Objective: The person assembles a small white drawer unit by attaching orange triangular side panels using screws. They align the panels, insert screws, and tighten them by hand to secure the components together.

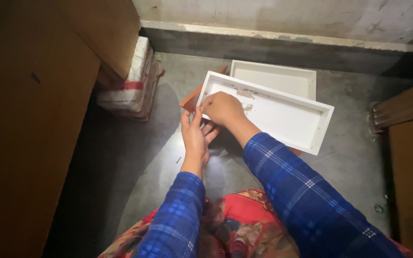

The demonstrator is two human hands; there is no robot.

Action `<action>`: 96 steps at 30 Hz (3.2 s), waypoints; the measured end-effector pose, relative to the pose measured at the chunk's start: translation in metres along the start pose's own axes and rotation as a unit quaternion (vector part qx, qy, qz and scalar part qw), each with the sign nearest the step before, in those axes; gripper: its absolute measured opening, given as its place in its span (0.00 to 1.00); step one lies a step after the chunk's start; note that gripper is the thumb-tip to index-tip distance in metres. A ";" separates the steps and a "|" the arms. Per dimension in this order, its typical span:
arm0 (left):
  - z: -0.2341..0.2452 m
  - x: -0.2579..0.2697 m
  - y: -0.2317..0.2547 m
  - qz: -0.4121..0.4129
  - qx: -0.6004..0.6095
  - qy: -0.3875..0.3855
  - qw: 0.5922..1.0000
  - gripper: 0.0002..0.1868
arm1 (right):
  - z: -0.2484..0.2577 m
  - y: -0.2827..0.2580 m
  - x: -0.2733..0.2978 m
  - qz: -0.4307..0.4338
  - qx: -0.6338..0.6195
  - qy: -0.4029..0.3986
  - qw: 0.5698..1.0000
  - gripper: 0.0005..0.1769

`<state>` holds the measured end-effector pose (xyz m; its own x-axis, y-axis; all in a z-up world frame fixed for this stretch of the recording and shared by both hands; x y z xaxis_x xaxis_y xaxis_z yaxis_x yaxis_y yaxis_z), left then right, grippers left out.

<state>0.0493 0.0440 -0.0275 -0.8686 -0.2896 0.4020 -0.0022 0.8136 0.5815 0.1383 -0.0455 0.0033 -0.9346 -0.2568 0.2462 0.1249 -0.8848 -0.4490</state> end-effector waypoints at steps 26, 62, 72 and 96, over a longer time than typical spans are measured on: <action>-0.032 0.007 -0.065 0.079 0.048 0.117 0.989 0.45 | 0.116 0.179 0.059 -0.093 -0.328 0.205 0.918 0.10; -0.082 0.003 -0.051 0.124 0.115 -0.045 0.985 0.32 | 0.037 0.221 0.108 -0.273 0.266 -0.052 0.923 0.26; -0.081 0.003 -0.056 0.104 0.112 -0.033 0.988 0.34 | 0.066 0.283 0.105 -0.230 0.306 -0.216 0.898 0.23; -0.058 -0.031 -0.039 0.075 0.116 0.033 0.990 0.31 | 0.137 0.241 0.159 -0.085 -0.452 0.115 0.881 0.17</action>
<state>0.1049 -0.0085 -0.0215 -0.8332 -0.1838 0.5215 0.0037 0.9413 0.3376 0.0653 -0.3528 0.0524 -0.9700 0.0280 0.2417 -0.2422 -0.2056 -0.9482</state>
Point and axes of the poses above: each hand's wrist, its own x-axis away from the middle knuckle, its own z-axis out of the back of the hand, y = z × x, the point moved 5 cm from there along -x, towards the middle knuckle, and after that the axes turned 14 degrees about x, right-handed, at the moved point
